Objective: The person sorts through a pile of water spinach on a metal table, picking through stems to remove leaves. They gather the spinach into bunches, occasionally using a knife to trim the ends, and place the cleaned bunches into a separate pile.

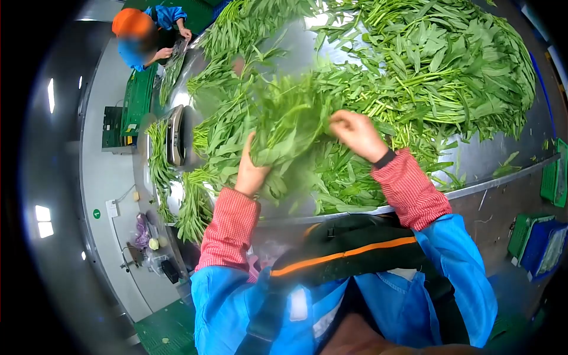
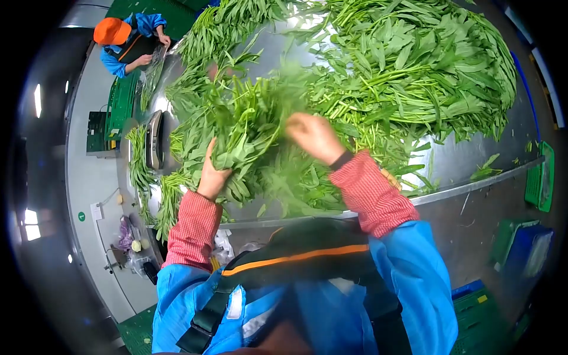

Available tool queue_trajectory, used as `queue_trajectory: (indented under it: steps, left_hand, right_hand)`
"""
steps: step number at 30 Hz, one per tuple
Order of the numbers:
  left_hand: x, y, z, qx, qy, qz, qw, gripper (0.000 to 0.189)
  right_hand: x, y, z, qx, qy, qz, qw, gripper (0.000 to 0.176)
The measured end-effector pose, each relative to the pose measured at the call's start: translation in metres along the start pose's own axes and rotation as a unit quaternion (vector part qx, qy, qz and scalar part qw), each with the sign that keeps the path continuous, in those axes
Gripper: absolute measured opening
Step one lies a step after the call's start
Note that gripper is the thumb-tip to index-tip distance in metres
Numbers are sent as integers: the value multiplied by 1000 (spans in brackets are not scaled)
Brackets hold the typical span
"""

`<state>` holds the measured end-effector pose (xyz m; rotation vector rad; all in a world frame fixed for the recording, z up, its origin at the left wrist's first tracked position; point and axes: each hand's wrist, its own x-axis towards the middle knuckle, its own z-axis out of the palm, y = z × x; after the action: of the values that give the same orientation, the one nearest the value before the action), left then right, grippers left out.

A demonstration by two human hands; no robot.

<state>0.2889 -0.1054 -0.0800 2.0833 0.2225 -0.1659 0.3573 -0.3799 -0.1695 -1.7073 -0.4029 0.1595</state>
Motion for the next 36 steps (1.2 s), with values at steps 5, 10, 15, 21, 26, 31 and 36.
queue_trajectory:
  steps: [5, 10, 15, 21, 26, 31, 36]
  left_hand:
    - [-20, -6, -12, 92, 73, 47, 992, 77]
    - [-21, -5, 1, 128, 135, 149, 971, 66]
    - [-33, -11, -7, 43, 127, 83, 987, 55]
    - [-46, -24, -24, 38, 69, -8, 997, 35]
    - [-47, -16, -19, -37, 9, -30, 999, 31]
    - [-64, -27, -38, -34, -2, -63, 997, 24]
    - [-70, -27, -38, -129, 44, -56, 989, 29]
  right_hand:
    - [16, -36, -66, 175, 157, 103, 966, 32]
    - [18, -50, 20, 72, -103, 31, 992, 54]
    - [12, -39, -13, 323, 43, 212, 921, 13]
    - [31, -32, -73, 325, 120, 92, 933, 38]
    - [21, -34, -6, 41, -100, 17, 994, 75]
    - [29, -17, -56, 158, 46, 180, 970, 18]
    - [26, -16, -82, 297, 33, 203, 932, 28]
